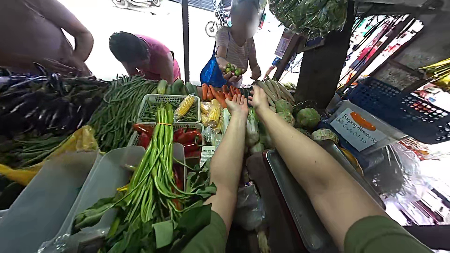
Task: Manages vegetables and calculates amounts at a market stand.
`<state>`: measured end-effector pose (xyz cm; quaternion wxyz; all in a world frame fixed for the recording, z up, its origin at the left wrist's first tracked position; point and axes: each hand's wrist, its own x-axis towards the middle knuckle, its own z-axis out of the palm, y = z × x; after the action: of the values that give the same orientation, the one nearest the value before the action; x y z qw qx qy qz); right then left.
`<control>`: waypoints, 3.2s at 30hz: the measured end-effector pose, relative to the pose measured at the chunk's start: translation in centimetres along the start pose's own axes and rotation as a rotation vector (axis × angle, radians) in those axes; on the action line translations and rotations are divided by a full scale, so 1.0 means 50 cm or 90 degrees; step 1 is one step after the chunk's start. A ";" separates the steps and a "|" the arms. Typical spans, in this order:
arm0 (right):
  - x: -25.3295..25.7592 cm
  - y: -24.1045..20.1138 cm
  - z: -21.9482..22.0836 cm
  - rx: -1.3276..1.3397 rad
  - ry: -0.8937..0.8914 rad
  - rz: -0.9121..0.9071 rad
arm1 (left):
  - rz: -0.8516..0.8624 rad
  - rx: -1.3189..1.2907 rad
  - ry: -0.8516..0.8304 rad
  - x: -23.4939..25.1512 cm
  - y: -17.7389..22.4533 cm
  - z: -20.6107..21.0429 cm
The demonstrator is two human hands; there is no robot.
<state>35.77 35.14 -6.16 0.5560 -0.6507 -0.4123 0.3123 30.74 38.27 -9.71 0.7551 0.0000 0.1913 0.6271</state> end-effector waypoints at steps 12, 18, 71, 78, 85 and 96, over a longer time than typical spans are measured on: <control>0.111 0.008 0.058 0.084 0.062 0.036 | -0.009 -0.005 -0.022 0.088 -0.016 0.023; 0.159 0.006 0.066 0.105 0.062 0.035 | 0.005 -0.076 -0.004 0.142 -0.033 0.044; -0.458 0.072 -0.345 -0.007 0.096 -0.224 | 0.066 0.610 -0.265 -0.485 -0.229 -0.101; -0.465 0.095 -0.386 -0.117 0.096 -0.223 | 0.098 0.776 -0.296 -0.521 -0.203 -0.099; -0.464 0.096 -0.458 -0.441 -0.014 -0.237 | 0.122 0.950 -0.385 -0.546 -0.151 -0.106; -0.503 0.041 -0.487 -0.696 -0.198 -0.213 | 0.270 0.935 -0.411 -0.753 -0.032 -0.175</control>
<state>45.51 1.47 -4.96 0.1148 -0.7155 -0.6870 0.0542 24.44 0.18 -7.32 0.4465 0.7092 0.3219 0.4405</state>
